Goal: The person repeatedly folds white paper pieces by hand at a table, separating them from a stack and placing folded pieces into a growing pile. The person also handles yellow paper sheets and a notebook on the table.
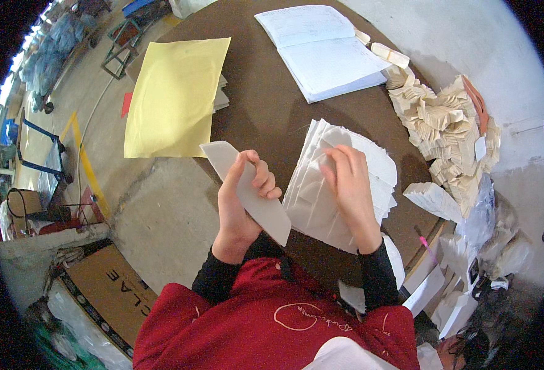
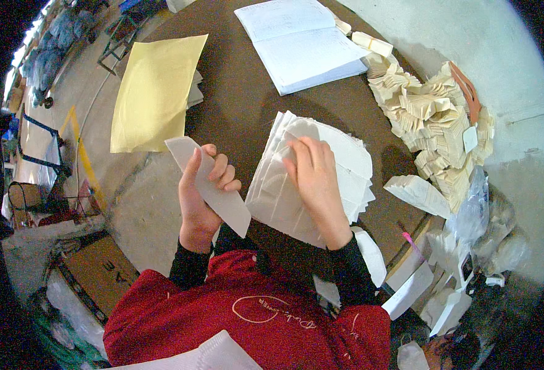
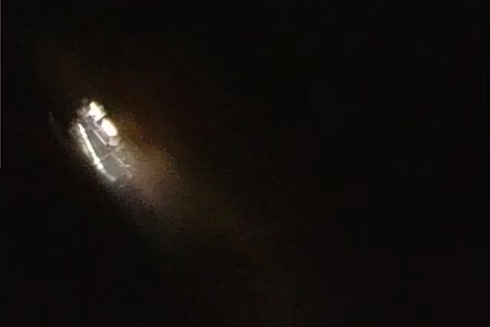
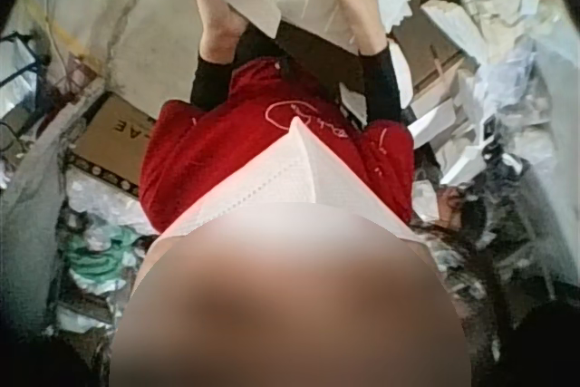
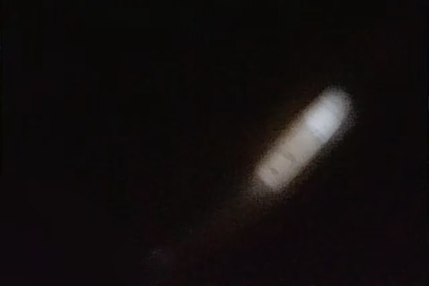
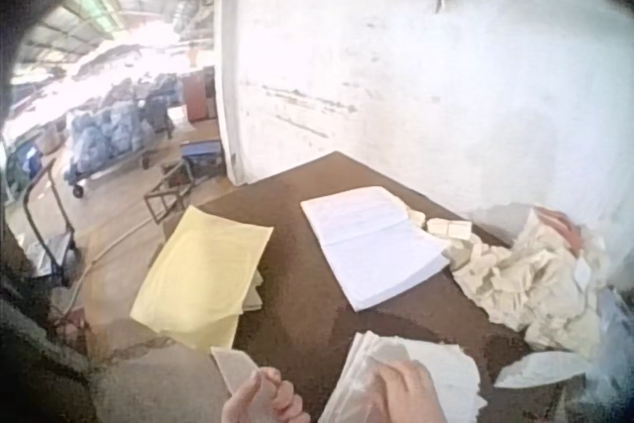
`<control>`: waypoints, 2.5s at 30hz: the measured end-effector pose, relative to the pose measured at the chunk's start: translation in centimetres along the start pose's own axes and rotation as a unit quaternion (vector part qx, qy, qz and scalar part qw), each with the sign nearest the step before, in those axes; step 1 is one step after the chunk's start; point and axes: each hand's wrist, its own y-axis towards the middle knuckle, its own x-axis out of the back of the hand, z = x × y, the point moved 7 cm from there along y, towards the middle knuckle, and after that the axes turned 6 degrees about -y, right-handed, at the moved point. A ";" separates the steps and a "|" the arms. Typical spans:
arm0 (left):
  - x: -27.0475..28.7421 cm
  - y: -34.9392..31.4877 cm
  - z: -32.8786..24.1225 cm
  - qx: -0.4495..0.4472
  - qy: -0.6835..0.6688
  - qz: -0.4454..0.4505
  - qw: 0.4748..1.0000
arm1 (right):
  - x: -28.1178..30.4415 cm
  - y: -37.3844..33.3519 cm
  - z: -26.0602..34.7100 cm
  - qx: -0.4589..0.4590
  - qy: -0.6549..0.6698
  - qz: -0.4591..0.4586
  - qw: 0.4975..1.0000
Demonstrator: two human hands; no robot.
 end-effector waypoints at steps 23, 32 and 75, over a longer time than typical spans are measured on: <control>-6.1 -3.5 10.7 0.156 0.155 0.231 0.948 | 12.4 -6.6 0.5 -0.324 0.449 -0.150 0.819; -3.2 -4.3 9.9 0.154 0.266 0.077 0.949 | 8.0 -2.7 4.5 -0.165 0.311 0.012 0.936; -3.4 -2.8 6.5 0.115 0.149 0.110 0.976 | 23.3 -8.3 -3.0 -0.186 0.289 -0.571 0.745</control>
